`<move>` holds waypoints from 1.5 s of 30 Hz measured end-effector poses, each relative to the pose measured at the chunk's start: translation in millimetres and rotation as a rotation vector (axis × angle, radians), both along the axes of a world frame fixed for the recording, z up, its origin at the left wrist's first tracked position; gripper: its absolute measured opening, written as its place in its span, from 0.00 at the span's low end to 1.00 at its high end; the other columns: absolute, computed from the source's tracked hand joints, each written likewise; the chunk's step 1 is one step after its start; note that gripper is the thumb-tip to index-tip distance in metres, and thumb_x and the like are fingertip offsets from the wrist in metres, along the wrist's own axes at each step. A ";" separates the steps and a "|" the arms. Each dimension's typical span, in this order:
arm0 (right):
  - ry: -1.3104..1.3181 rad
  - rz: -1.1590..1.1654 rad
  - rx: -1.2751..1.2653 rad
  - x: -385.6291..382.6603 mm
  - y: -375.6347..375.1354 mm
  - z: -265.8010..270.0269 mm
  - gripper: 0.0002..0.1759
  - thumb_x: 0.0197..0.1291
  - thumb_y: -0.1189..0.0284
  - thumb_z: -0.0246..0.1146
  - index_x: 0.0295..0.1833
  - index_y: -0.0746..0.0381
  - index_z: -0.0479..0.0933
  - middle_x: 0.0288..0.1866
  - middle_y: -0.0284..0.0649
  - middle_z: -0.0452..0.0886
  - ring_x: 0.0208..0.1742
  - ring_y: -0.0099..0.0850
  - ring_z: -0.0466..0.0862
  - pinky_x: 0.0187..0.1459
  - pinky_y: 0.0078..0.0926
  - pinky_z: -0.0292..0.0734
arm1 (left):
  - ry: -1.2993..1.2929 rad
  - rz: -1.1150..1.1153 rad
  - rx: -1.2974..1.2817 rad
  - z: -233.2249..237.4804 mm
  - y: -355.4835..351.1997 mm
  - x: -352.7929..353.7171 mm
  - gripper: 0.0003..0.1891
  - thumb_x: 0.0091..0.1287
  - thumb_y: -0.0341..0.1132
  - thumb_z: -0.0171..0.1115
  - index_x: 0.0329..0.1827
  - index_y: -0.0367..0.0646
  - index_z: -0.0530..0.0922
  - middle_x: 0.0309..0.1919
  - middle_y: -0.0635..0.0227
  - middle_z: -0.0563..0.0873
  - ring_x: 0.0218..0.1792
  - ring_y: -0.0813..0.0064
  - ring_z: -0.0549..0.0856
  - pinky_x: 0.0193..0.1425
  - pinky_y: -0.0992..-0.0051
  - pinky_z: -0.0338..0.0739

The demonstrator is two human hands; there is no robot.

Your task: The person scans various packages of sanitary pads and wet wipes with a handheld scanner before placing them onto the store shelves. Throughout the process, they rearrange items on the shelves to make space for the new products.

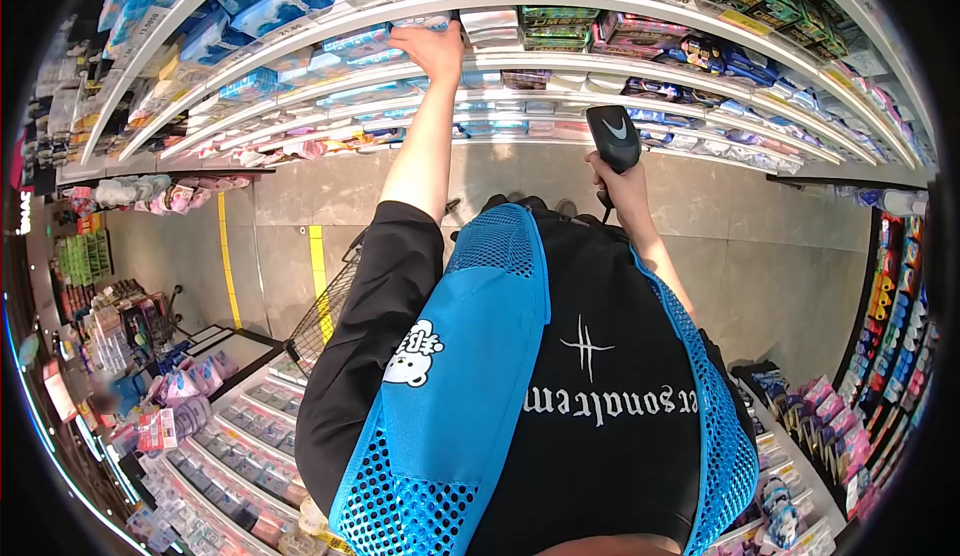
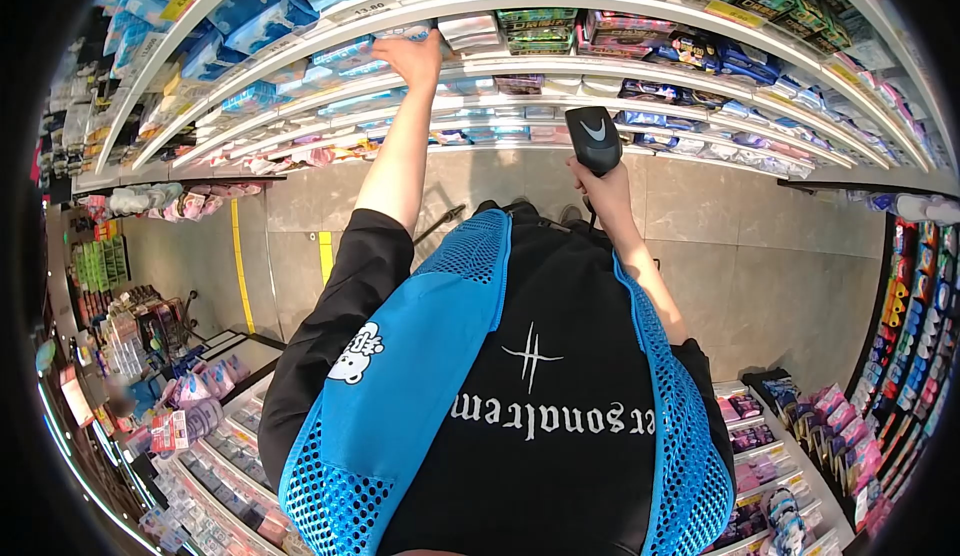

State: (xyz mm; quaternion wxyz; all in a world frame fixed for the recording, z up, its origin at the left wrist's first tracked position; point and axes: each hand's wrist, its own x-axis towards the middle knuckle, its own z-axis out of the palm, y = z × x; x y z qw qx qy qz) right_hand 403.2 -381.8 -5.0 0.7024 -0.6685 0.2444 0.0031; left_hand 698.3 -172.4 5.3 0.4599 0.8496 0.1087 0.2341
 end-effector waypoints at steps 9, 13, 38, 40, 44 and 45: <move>-0.010 -0.027 0.021 -2.6 -1.7 -6.3 0.10 0.62 0.68 0.70 0.42 0.63 0.86 0.23 0.30 0.80 0.23 0.17 0.76 0.26 0.16 0.68 | -0.036 -0.016 0.021 4.4 1.3 -4.5 0.43 0.49 0.31 0.80 0.58 0.26 0.55 0.57 0.38 0.63 0.56 0.34 0.74 0.62 0.47 0.74; -0.005 -0.015 0.002 -2.0 -0.5 -3.5 0.09 0.62 0.68 0.70 0.42 0.63 0.86 0.23 0.30 0.79 0.23 0.16 0.75 0.26 0.17 0.67 | -0.034 -0.023 0.029 5.4 1.2 -4.3 0.43 0.48 0.31 0.80 0.58 0.27 0.55 0.56 0.38 0.63 0.56 0.34 0.74 0.61 0.48 0.74; -0.027 -0.001 0.028 -6.8 7.2 -3.5 0.08 0.61 0.70 0.71 0.41 0.63 0.85 0.24 0.31 0.81 0.24 0.17 0.76 0.27 0.17 0.68 | -0.027 -0.030 0.020 -20.9 15.2 -1.6 0.54 0.42 0.46 0.84 0.62 0.23 0.55 0.58 0.40 0.65 0.61 0.39 0.70 0.66 0.50 0.70; -0.034 -0.006 0.029 -7.6 7.5 -3.3 0.08 0.61 0.70 0.71 0.41 0.63 0.85 0.24 0.31 0.81 0.24 0.17 0.76 0.27 0.17 0.68 | -0.014 -0.015 0.037 -19.0 14.5 -2.4 0.55 0.42 0.47 0.84 0.63 0.23 0.55 0.59 0.40 0.65 0.60 0.38 0.71 0.65 0.50 0.71; -0.012 -0.009 0.014 -8.1 9.3 1.3 0.08 0.60 0.70 0.71 0.41 0.63 0.86 0.23 0.31 0.80 0.23 0.17 0.76 0.27 0.18 0.68 | 0.100 0.033 0.029 14.2 7.0 -20.0 0.55 0.43 0.46 0.84 0.64 0.25 0.54 0.57 0.39 0.66 0.58 0.37 0.75 0.60 0.50 0.75; -0.011 -0.010 0.011 -8.4 9.3 0.8 0.08 0.61 0.70 0.71 0.41 0.64 0.86 0.23 0.31 0.80 0.23 0.17 0.76 0.27 0.18 0.68 | 0.097 0.050 0.050 14.9 6.9 -20.0 0.55 0.44 0.47 0.83 0.64 0.26 0.54 0.57 0.39 0.66 0.57 0.38 0.77 0.59 0.49 0.76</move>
